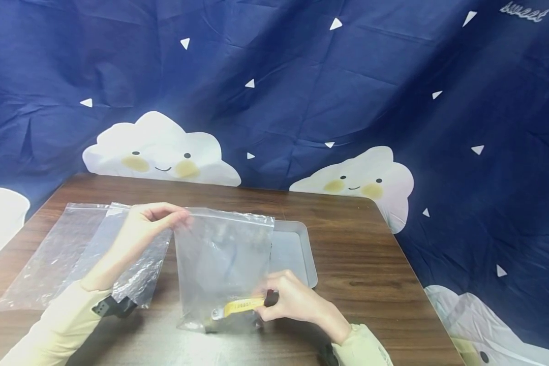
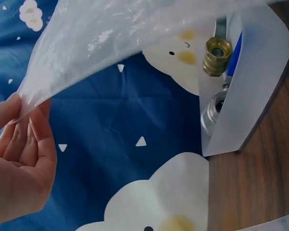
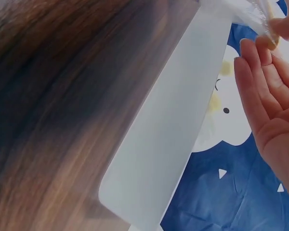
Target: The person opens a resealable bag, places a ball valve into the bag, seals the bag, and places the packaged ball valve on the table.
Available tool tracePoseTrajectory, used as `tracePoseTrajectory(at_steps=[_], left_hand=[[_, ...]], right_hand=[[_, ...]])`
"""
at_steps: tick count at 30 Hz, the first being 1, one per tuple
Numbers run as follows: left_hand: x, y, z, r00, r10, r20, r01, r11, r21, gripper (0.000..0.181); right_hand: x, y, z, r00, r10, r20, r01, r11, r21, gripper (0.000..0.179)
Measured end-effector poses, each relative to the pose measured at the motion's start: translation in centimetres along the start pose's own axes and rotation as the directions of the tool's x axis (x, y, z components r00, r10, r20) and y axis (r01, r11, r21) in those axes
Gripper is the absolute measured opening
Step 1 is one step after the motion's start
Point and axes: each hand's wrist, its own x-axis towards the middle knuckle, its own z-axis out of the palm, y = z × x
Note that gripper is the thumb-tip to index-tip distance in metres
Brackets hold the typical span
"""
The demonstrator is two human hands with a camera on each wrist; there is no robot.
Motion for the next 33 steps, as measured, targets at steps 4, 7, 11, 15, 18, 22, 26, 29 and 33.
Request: tracePoseTrajectory(at_steps=[4, 7, 11, 15, 18, 22, 26, 29, 33], left_hand=[[0.0, -0.6, 0.3, 0.999, -0.028, 0.038, 0.028, 0.999, 0.023, 0.021], [0.0, -0.9, 0.5, 0.997, -0.046, 0.056, 0.046, 0.999, 0.005, 0.023], [0.1, -1.4, 0.4, 0.996, -0.065, 0.063, 0.067, 0.998, -0.02, 0.025], [0.4, -2.0, 0.2, 0.993, -0.086, 0.079, 0.091, 0.994, -0.061, 0.028], [0.5, -2.5, 0.0, 0.991, -0.098, 0.094, 0.108, 0.989, -0.101, 0.029], [0.7, -3.1, -0.1, 0.988, -0.115, 0.107, 0.13, 0.982, -0.138, 0.026], [0.8, -3.5, -0.1, 0.984, -0.122, 0.132, 0.145, 0.973, -0.178, 0.019], [0.7, -3.6, 0.1, 0.98, -0.12, 0.159, 0.147, 0.974, -0.173, 0.027], [0.5, -3.7, 0.6, 0.972, -0.138, 0.189, 0.161, 0.981, -0.112, 0.041]], right_hand=[[-0.5, 0.0, 0.2, 0.997, 0.069, 0.03, -0.071, 0.995, 0.066, 0.019], [-0.9, -0.2, 0.6, 0.991, 0.125, 0.05, -0.131, 0.979, 0.156, 0.018], [-1.5, -0.7, 1.1, 0.966, 0.24, 0.092, -0.257, 0.908, 0.332, 0.014], [-2.0, -1.3, 1.5, 0.925, 0.347, 0.157, -0.377, 0.781, 0.498, 0.013], [-2.1, -1.6, 1.9, 0.899, 0.392, 0.195, -0.423, 0.666, 0.615, 0.019], [-2.1, -1.7, 2.5, 0.879, 0.426, 0.214, -0.432, 0.522, 0.735, 0.027], [-2.3, -1.6, 2.9, 0.882, 0.43, 0.192, -0.409, 0.497, 0.765, 0.035], [-2.5, -1.5, 3.0, 0.887, 0.428, 0.175, -0.398, 0.512, 0.761, 0.038], [-3.0, -1.3, 2.9, 0.885, 0.436, 0.163, -0.397, 0.522, 0.755, 0.039]])
